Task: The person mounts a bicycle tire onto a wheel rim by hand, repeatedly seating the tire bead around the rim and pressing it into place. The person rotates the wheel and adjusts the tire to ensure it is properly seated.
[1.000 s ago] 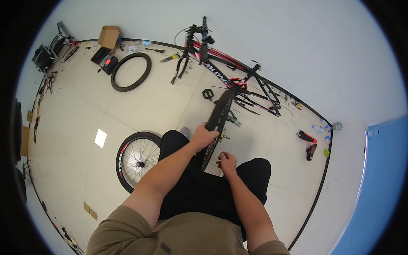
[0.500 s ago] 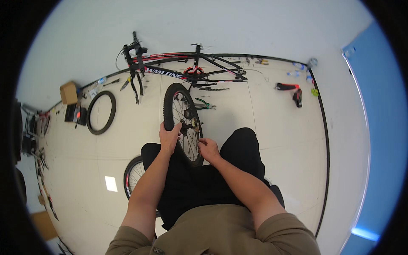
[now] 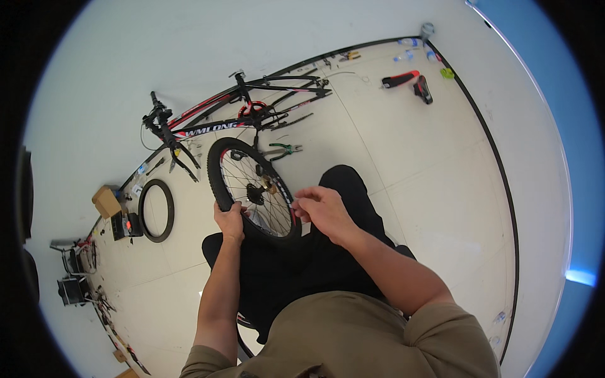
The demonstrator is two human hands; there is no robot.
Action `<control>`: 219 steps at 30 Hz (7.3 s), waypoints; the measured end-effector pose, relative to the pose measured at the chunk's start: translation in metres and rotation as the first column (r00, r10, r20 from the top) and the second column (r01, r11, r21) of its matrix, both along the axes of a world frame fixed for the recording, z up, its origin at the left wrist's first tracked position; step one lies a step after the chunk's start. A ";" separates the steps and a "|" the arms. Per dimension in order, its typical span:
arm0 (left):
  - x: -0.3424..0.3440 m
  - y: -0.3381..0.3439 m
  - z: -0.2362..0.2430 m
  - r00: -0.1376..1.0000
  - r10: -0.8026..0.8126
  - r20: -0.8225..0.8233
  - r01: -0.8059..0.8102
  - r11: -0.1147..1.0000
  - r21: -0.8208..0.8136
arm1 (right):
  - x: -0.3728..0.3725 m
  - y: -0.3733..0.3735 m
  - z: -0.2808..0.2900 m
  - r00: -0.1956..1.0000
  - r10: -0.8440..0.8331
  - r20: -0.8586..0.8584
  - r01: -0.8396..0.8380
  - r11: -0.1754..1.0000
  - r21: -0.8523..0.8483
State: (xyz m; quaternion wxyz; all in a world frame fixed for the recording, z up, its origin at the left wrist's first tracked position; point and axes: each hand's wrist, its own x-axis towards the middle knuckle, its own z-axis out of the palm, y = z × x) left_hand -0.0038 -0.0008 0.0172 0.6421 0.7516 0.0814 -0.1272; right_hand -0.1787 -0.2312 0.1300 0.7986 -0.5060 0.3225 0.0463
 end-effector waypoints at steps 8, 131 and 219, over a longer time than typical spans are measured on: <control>0.006 -0.014 0.043 0.992 0.124 0.027 -0.123 0.992 -0.027 | 0.000 -0.014 -0.006 0.998 -0.013 -0.054 0.013 1.000 0.002; 0.002 0.001 -0.030 0.975 0.217 0.055 -0.223 0.967 0.123 | 0.027 -0.040 -0.078 0.944 -0.320 -0.085 0.302 0.727 0.617; -0.008 -0.048 0.004 0.996 0.037 -0.085 -0.041 0.998 -0.040 | 0.255 0.112 -0.100 0.865 0.430 -0.256 -0.315 0.070 -0.946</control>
